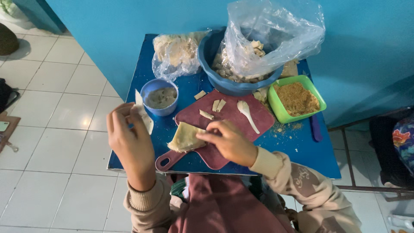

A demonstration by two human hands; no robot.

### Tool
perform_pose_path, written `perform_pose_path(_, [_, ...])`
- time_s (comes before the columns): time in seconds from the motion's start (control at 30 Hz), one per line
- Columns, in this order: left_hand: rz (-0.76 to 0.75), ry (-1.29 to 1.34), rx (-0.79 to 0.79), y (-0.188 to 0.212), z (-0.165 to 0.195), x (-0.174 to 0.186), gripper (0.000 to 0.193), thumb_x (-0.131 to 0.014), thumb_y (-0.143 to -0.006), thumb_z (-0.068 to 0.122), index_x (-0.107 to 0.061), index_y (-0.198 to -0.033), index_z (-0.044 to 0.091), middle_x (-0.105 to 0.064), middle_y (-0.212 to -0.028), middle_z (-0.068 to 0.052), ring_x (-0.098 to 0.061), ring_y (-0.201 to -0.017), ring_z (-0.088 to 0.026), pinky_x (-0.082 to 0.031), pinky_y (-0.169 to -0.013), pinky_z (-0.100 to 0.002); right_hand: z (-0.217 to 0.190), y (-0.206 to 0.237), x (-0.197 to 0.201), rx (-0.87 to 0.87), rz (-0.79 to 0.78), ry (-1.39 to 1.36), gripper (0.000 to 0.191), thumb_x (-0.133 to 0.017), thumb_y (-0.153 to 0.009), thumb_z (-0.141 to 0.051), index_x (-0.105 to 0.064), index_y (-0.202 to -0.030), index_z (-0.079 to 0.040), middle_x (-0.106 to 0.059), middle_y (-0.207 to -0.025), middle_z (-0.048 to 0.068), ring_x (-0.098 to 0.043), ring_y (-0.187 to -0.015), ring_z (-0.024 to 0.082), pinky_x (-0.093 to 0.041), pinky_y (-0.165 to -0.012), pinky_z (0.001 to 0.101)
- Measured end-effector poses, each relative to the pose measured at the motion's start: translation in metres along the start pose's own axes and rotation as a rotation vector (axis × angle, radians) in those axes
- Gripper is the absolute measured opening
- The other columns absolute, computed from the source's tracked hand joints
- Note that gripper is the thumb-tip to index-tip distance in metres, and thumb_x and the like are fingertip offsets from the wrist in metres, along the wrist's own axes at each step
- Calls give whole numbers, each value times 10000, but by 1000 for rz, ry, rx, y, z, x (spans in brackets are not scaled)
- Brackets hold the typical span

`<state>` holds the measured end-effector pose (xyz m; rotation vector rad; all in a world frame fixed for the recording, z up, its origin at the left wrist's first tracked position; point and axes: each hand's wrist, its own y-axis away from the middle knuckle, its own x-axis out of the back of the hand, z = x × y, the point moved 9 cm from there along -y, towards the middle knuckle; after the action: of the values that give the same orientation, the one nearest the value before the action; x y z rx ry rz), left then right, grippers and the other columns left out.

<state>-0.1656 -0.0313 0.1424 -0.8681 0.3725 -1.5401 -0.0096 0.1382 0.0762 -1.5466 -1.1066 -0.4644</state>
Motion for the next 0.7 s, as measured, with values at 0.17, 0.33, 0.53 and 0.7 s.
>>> perform_pose_path(0.17, [-179, -17, 64, 20, 5, -44, 82, -605, -1025, 65, -618, -1092, 20, -643, -1078, -157, -651, -937, -357, -529, -733, -434, 59, 16, 55, -329, 179, 181, 291, -627, -919, 5, -625, -1188, -106, -675, -1048, 106, -640, -991, 325, -513, -884, 428])
perform_pose_path(0.33, [-230, -1103, -435, 85, 54, -131, 203, -580, -908, 38, -640, -1101, 51, -617, -1071, -114, -624, -955, -259, -585, -819, -327, 96, 51, 59, -541, 82, 337, 379, -745, -876, -135, -548, -1188, -50, -637, -920, 129, -625, -884, 367, -483, -742, 471])
perform_pose_path(0.53, [-553, -62, -359, 153, 72, -173, 178, -653, -865, 96, -645, -1040, 62, -580, -1036, -86, -639, -935, -267, -570, -652, -362, 128, 76, 44, -500, 118, 201, 439, -723, -852, -62, -516, -1236, -15, -607, -929, 145, -616, -871, 356, -490, -769, 453])
perform_pose_path(0.7, [-587, 93, -400, 149, 63, -149, 282, -624, -813, 36, -662, -1091, 59, -618, -1130, -62, -657, -1029, -259, -584, -748, -339, 123, 79, 43, -430, 50, 216, 289, -682, -882, -9, -589, -1151, -59, -627, -937, 111, -609, -919, 351, -480, -816, 469])
